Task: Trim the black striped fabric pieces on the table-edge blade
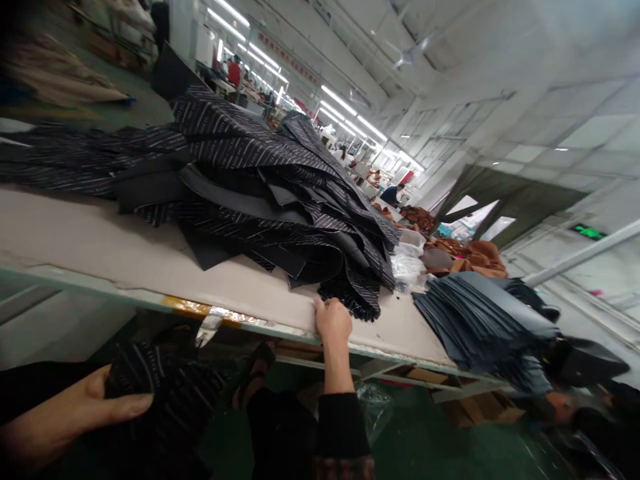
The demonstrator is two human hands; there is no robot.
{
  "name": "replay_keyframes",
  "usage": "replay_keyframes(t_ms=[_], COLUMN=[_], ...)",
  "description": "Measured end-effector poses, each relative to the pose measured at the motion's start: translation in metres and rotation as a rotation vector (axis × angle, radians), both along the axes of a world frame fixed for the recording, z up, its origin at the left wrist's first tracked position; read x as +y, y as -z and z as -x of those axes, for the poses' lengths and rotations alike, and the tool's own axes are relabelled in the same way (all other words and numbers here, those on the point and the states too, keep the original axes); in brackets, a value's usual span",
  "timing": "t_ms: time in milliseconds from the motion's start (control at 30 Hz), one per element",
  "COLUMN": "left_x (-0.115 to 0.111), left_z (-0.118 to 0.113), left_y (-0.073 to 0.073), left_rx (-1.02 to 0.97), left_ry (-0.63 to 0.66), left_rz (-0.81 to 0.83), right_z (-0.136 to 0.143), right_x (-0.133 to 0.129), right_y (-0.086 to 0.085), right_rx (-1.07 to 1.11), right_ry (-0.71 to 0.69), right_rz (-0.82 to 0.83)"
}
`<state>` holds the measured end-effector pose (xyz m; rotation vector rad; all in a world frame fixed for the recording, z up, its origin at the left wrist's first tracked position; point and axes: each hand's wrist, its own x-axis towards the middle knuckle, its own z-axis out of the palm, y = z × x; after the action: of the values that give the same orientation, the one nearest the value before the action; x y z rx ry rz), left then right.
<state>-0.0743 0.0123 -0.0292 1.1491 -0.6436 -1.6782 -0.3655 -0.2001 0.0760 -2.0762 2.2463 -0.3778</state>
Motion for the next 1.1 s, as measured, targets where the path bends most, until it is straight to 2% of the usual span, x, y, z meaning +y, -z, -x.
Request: replay_keyframes(t_ms=[67, 167, 400, 567, 700, 833, 967, 1100], left_x=[0.002, 0.007, 0.009, 0.008, 0.011, 0.012, 0.01, 0.008], left_z=[-0.004, -0.008, -0.01, -0.013, -0.014, -0.016, -0.017, -0.015], left_y=[-0.011, -0.016, -0.009, -0.001, 0.001, -0.001, -0.003, -0.001], left_rx=[0.109, 0.16, 0.186, 0.207, 0.206, 0.199, 0.178, 0.169], left_ry=[0.126, 0.253, 0.346, 0.37, 0.359, 0.35, 0.306, 0.358], left_rz=[0.028, 0.034, 0.079, 0.129, 0.12, 0.097, 0.037, 0.091], right_z=[-0.003, -0.006, -0.004, -0.003, 0.008, 0.014, 0.003, -0.019], right_x=[-0.011, -0.015, -0.033, -0.032, -0.013, 0.015, 0.053, 0.095], right_y=[0.01, 0.016, 0.017, 0.015, 0.011, 0.009, 0.009, 0.016], right_rx=[0.061, 0.128, 0.171, 0.116, -0.039, -0.306, -0.695, -1.029], right_ry=[0.046, 0.072, 0.09, 0.015, -0.081, -0.088, -0.161, -0.24], right_rz=[-0.017, -0.03, -0.024, 0.008, 0.055, 0.076, 0.073, 0.031])
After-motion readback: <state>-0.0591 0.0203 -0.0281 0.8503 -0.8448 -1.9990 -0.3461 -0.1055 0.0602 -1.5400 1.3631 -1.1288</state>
